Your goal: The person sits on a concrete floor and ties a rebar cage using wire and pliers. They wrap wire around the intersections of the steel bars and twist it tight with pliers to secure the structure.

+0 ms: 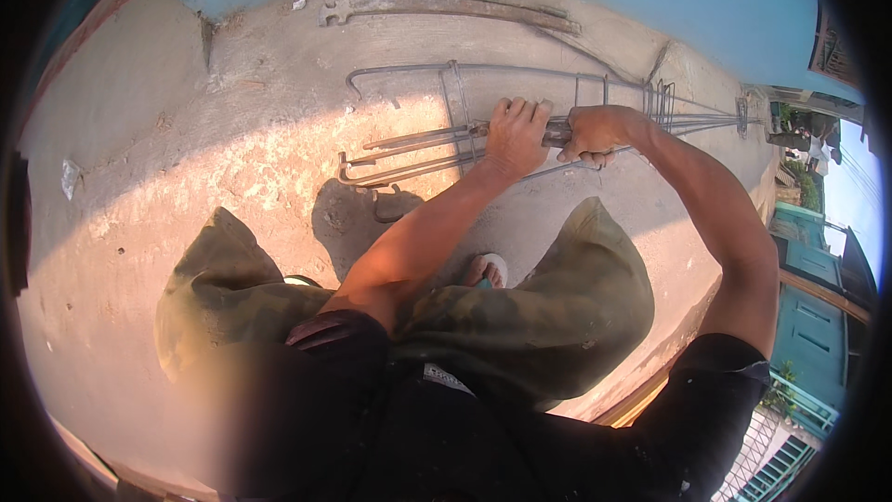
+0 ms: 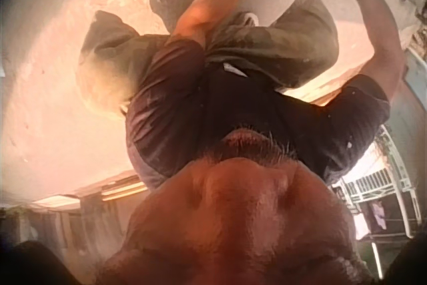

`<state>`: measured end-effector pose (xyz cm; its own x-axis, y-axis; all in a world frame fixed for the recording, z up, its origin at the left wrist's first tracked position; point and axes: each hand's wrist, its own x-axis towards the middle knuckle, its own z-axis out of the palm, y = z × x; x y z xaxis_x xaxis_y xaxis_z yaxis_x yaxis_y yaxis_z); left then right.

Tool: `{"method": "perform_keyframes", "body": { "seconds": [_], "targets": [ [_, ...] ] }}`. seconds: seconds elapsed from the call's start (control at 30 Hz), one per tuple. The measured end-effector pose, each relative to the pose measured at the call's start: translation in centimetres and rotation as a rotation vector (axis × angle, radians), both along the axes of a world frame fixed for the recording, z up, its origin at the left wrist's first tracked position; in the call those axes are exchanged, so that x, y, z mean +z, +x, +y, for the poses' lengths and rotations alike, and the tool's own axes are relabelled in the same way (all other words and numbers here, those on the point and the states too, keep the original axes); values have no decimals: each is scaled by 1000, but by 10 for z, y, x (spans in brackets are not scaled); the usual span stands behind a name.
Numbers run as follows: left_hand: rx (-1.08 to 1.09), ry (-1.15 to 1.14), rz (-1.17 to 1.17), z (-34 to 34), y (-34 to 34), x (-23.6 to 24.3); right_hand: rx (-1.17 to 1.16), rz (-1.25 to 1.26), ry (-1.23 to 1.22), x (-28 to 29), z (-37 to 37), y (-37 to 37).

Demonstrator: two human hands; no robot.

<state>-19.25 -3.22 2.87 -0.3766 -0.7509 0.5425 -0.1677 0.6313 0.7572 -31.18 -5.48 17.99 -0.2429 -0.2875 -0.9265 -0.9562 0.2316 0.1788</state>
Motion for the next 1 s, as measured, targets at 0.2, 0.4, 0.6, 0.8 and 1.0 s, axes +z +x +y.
{"method": "perform_keyframes", "body": {
  "seconds": [0.2, 0.4, 0.6, 0.8, 1.0],
  "targets": [
    [-419, 390, -337, -32, 6, 11, 913, 244, -708, -2, 37, 19],
    [-256, 131, -220, -15, 4, -8, -91, -213, -162, -12, 10, -26],
    [-105, 21, 14, 29, 15, -3, -863, -555, 0, -24, 57, -40],
    [-89, 12, 81, 58, 20, -28, -430, -364, -238, -24, 56, -29],
    [-58, -32, -5, 56, 1, -29, -570, -417, -222, -12, 54, -23]
  ]
}}
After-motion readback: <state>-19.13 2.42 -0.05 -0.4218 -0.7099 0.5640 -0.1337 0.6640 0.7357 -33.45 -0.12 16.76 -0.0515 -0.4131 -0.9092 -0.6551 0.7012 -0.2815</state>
